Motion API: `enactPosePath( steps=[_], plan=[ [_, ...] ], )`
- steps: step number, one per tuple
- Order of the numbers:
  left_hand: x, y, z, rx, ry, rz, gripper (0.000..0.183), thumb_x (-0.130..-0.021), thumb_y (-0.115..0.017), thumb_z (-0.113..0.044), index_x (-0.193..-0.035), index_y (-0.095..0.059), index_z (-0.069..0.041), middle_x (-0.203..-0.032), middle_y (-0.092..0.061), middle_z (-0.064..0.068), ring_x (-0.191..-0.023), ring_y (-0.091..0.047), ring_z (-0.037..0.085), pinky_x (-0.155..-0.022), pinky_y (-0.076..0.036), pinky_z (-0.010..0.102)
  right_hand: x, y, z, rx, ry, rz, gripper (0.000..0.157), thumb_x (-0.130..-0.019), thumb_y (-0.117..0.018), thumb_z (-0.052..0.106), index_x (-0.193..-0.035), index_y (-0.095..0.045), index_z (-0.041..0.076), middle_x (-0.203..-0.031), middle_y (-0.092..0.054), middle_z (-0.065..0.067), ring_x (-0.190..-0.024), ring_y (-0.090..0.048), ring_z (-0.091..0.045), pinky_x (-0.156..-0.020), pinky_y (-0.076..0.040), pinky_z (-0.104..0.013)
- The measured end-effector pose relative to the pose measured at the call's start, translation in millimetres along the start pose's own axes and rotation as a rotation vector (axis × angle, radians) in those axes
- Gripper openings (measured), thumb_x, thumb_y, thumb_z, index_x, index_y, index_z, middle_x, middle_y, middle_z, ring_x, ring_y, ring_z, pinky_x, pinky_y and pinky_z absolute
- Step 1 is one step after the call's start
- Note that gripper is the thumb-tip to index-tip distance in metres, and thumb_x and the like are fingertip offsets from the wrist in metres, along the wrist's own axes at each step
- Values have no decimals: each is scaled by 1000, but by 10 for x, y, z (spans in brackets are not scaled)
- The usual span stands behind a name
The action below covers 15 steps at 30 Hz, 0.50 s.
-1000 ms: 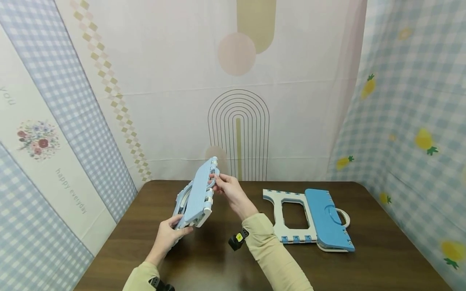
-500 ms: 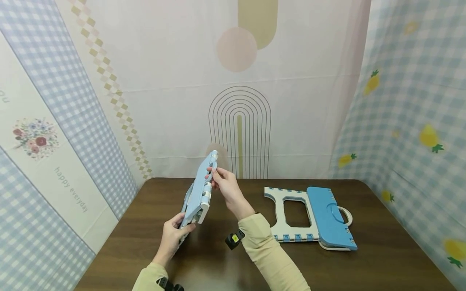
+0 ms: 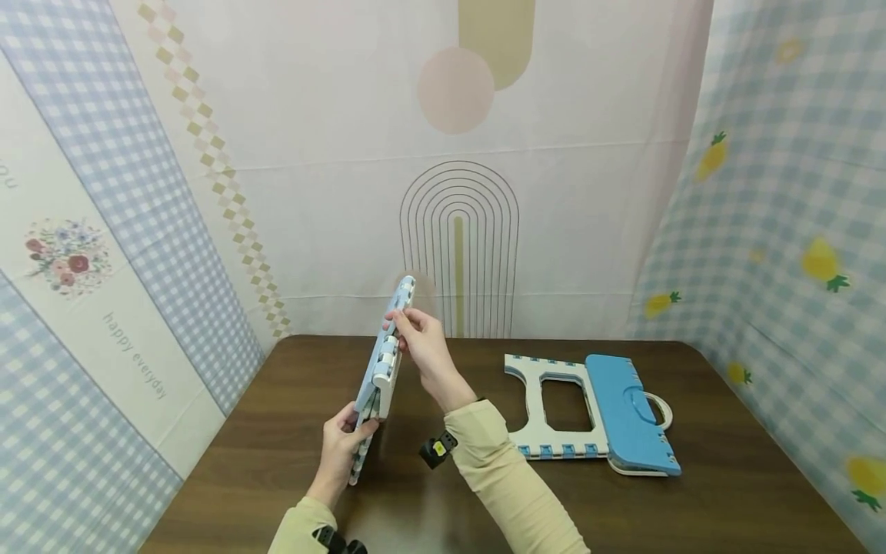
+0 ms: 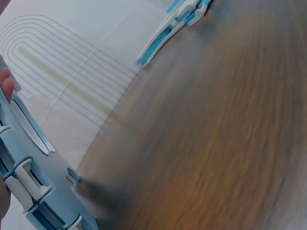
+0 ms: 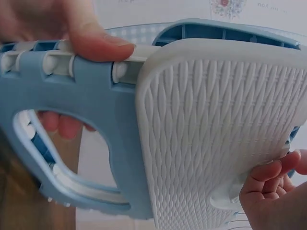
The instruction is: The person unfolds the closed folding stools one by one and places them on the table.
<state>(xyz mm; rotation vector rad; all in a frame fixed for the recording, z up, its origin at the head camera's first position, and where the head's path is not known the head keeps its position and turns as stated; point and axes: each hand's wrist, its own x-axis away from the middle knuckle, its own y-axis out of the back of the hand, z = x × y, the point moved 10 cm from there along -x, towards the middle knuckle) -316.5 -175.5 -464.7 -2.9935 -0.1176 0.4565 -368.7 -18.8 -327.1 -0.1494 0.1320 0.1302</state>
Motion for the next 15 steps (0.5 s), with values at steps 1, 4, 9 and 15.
enactPosePath(
  steps=[1, 4, 9, 15],
  plan=[
    [4, -30, 8, 13, 2, -2, 19, -78, -74, 0, -95, -69, -5, -80, -69, -10, -68, -57, 2, -60, -46, 20, -4, 4, 12, -1, 1, -2, 27, -100, -53, 20, -110, -66, -2, -79, -67, 12, -60, -42, -3, -61, -36, -18],
    [19, -123, 46, 75, 21, -2, 20, -81, -70, 2, -95, -69, -13, -79, -70, -11, -69, -60, 2, -62, -45, 19, -26, 3, 49, 16, 4, 7, 26, -100, -55, 21, -108, -67, 0, -81, -69, 11, -61, -42, -4, -62, -36, -19],
    [57, -249, 107, 155, 40, -7, 22, -86, -66, -1, -103, -69, -15, -84, -74, -10, -82, -69, 6, -74, -49, 21, -77, -26, 88, 65, 10, 52, 29, -99, -56, 25, -108, -67, -1, -86, -71, 8, -64, -44, -6, -64, -37, -21],
    [82, -302, 151, 161, 41, -39, 23, -87, -66, -3, -108, -67, -11, -87, -74, -10, -85, -69, 9, -76, -49, 22, -123, -74, 89, 104, -4, 89, 29, -98, -57, 26, -110, -67, 1, -93, -71, 2, -73, -51, -7, -66, -38, -21]
  ],
)
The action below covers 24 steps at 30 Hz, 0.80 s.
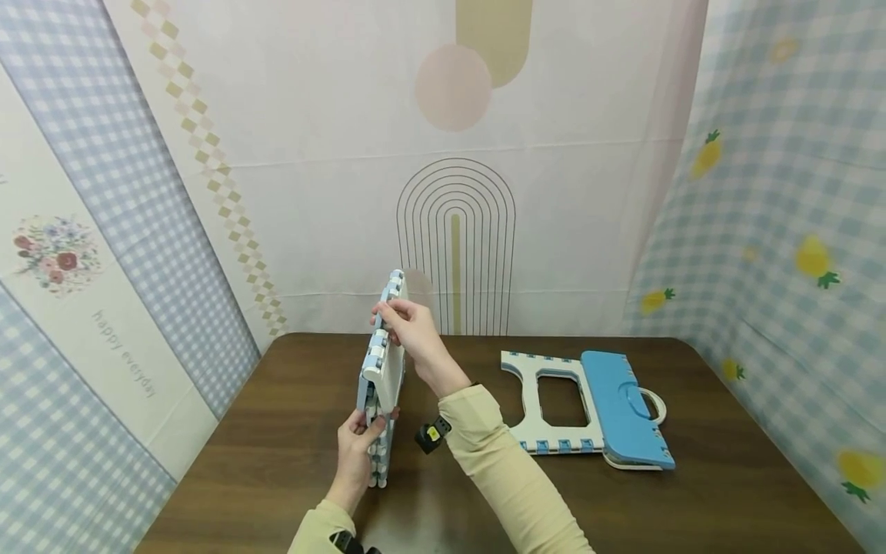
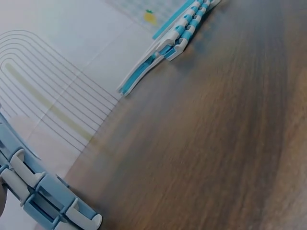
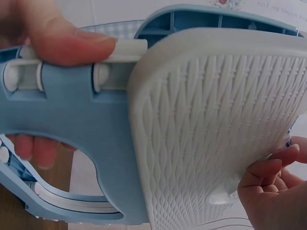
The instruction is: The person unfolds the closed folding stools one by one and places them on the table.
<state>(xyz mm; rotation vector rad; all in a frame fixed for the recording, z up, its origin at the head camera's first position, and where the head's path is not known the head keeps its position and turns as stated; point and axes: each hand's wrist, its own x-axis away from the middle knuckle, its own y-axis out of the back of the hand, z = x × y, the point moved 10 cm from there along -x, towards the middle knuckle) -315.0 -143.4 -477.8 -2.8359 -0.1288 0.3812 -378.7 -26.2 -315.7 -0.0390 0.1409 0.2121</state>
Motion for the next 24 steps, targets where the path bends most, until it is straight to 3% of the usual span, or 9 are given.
enactPosePath(
  steps=[6, 13, 24],
  plan=[
    [-25, -41, 25, -3, -8, -20, 25, -90, -64, -6, -115, -65, -7, -90, -75, -10, -88, -69, 8, -81, -49, 22, -66, -22, 0, 2, -2, 14, 29, -98, -58, 27, -107, -68, 1, -90, -69, 5, -76, -51, -9, -66, -36, -23],
    [-18, -33, 6, -2, -49, -67, 20, -90, -63, -6, -110, -66, -6, -87, -75, -9, -88, -70, 7, -82, -50, 20, -83, -77, 27, 23, 21, 8, 30, -97, -59, 29, -105, -69, 2, -90, -70, 2, -75, -49, -9, -65, -36, -22],
    [-21, -23, 33, -83, -9, -12, 26, -91, -64, -9, -117, -64, -4, -90, -75, -7, -91, -70, 9, -83, -50, 22, -52, -29, 62, 58, 20, -18, 27, -97, -59, 28, -104, -69, 4, -93, -69, -2, -75, -50, -9, -63, -38, -21]
  ],
)
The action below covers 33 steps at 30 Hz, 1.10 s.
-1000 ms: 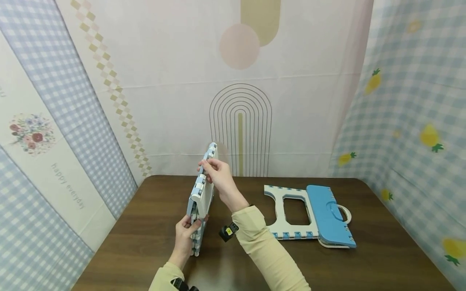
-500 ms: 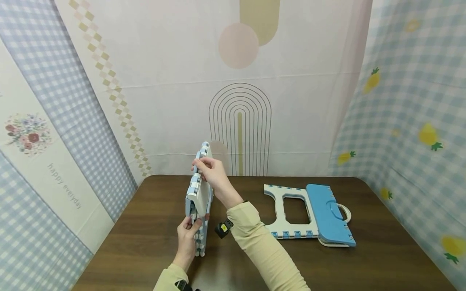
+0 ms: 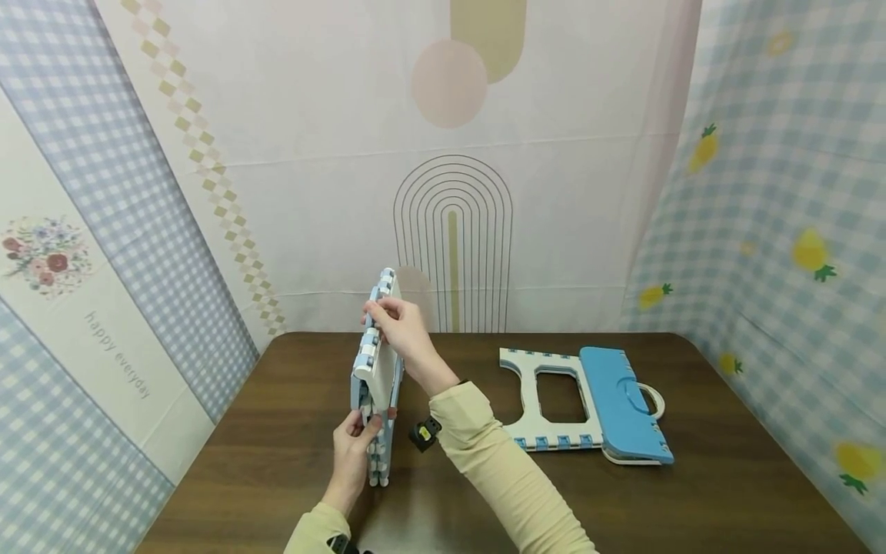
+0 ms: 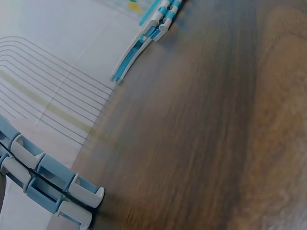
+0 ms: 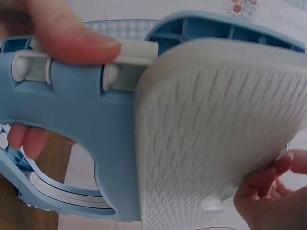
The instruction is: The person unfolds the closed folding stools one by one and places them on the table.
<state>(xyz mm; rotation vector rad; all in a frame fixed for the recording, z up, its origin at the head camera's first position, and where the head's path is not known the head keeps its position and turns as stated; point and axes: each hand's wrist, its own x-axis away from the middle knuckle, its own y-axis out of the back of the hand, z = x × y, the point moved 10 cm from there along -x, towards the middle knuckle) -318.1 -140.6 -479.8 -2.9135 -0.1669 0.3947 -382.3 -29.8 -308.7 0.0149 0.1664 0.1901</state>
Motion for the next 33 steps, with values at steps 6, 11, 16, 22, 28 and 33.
enactPosePath(
  steps=[6, 11, 16, 22, 28, 33],
  plan=[
    [13, 21, 5, -17, 8, -5, 26, -91, -65, -10, -116, -65, -5, -90, -75, -7, -90, -69, 8, -80, -49, 22, 56, 66, -31, -32, -10, -77, 36, -96, -61, 23, -127, -57, 4, -108, -58, -6, -78, -53, -8, -66, -44, -20],
    [24, 40, -7, 7, 13, 1, 23, -91, -65, -9, -112, -66, -3, -89, -76, -3, -89, -70, 8, -80, -49, 21, 128, 103, -208, -41, 7, -97, 41, -97, -59, 21, -133, -49, 5, -122, -51, -11, -85, -58, -11, -68, -45, -23],
    [30, 72, -44, 38, 7, 15, 21, -91, -65, -8, -111, -66, -6, -90, -76, -3, -88, -72, 10, -84, -50, 21, 265, 157, -450, 20, -5, -124, 40, -97, -57, 22, -132, -48, 5, -134, -42, -15, -106, -58, -26, -70, -45, -25],
    [46, 116, -55, 65, -2, 15, 17, -91, -63, -5, -107, -66, -5, -89, -77, -2, -88, -72, 10, -85, -50, 21, 427, 42, -829, 161, -52, 16, 41, -93, -56, 11, -132, -48, 2, -134, -43, -20, -105, -59, -28, -70, -46, -25],
    [46, 166, -44, -9, 21, -25, 23, -90, -65, -8, -113, -65, -2, -92, -71, -10, -84, -65, 5, -78, -50, 21, 630, -255, -1088, 205, -58, 308, 66, -86, -54, 1, -146, -26, -4, -136, -44, -27, -112, -58, -38, -84, -52, -39],
    [33, 178, -59, -92, 11, -29, 30, -89, -67, -7, -117, -63, 2, -97, -66, -12, -86, -62, 3, -76, -50, 20, 791, -453, -1178, 247, 34, 552, 78, -86, -59, 3, -150, -16, -2, -142, -41, -26, -125, -49, -36, -100, -47, -47]
  ],
)
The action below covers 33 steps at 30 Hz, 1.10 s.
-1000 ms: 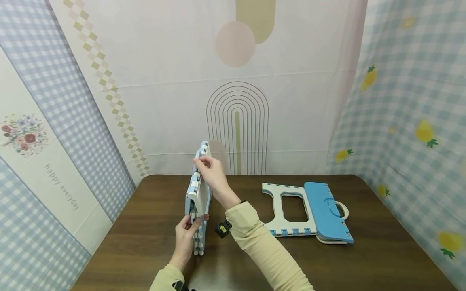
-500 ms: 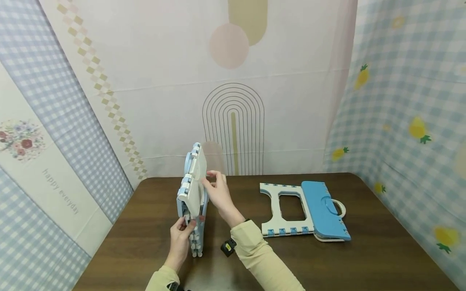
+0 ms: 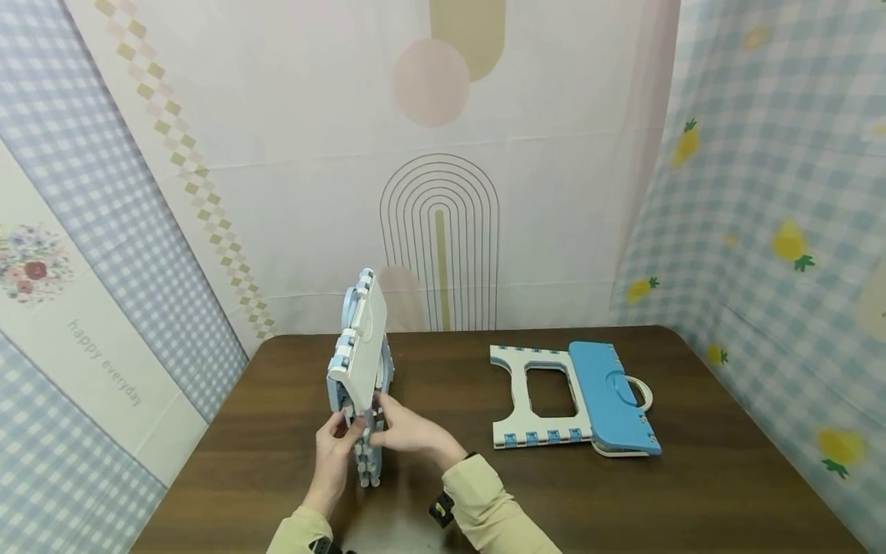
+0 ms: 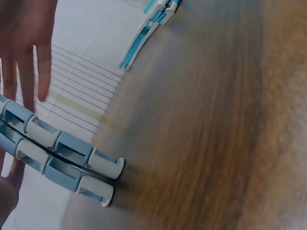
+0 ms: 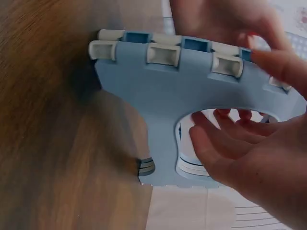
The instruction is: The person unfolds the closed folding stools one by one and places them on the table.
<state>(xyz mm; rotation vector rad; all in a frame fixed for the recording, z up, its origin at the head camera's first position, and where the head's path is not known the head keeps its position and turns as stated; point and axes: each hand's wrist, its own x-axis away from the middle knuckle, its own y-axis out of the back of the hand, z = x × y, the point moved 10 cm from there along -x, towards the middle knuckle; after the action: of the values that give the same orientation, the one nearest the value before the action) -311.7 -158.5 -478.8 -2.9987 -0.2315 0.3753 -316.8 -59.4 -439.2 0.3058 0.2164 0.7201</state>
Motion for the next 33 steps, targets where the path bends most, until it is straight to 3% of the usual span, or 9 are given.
enactPosePath(
  steps=[3, 6, 9, 14, 20, 26, 33],
  plan=[
    [-15, 1, -14, -58, 1, 6, 30, -88, -68, -7, -118, -65, 0, -107, -61, -13, -93, -61, 1, -80, -49, 19, 13, -71, -14, 68, 40, 34, 81, -89, -64, 9, -153, -14, 3, -148, -40, -22, -126, -49, -30, -102, -46, -44],
    [9, 5, -23, -113, -4, -1, 29, -88, -69, -9, -117, -67, -1, -113, -57, -13, -97, -59, 1, -84, -47, 18, 44, -47, -32, 159, 28, -66, 80, -89, -69, 20, -153, -22, 6, -144, -49, -18, -122, -55, -27, -96, -51, -40],
    [32, 2, -23, -123, 7, -2, 32, -89, -69, -10, -119, -66, -1, -120, -53, -15, -100, -58, 0, -86, -46, 18, 82, 9, 0, 267, 24, -189, 65, -88, -71, 22, -142, -41, 3, -127, -64, -18, -108, -65, -27, -83, -56, -34],
    [25, 2, -15, -118, 53, 38, 38, -90, -68, -12, -126, -62, 0, -126, -55, -9, -103, -60, -3, -85, -49, 19, 110, 64, 60, 371, 33, -269, 47, -87, -72, 22, -126, -56, 1, -112, -71, -17, -98, -70, -27, -73, -56, -25],
    [-14, 50, 24, -154, 97, 138, 35, -88, -69, -8, -120, -62, 3, -109, -70, 14, -89, -64, 2, -77, -52, 22, 114, 74, 73, 418, 75, -260, 40, -88, -71, 20, -121, -59, 2, -113, -71, -18, -101, -70, -29, -77, -58, -32],
    [-37, 101, 11, -193, 98, 215, 34, -84, -72, -5, -117, -64, 0, -106, -71, 17, -86, -65, 5, -76, -52, 23, 111, 88, 40, 423, 80, -228, 43, -87, -72, 20, -125, -59, 5, -118, -69, -16, -106, -69, -27, -82, -58, -32],
    [-59, 111, 2, -247, 92, 258, 38, -85, -73, -9, -121, -62, -3, -111, -71, 16, -90, -65, 5, -78, -52, 22, 100, 114, 43, 451, 80, -204, 44, -87, -73, 22, -125, -59, 5, -114, -71, -15, -104, -70, -25, -82, -58, -35]
  ],
)
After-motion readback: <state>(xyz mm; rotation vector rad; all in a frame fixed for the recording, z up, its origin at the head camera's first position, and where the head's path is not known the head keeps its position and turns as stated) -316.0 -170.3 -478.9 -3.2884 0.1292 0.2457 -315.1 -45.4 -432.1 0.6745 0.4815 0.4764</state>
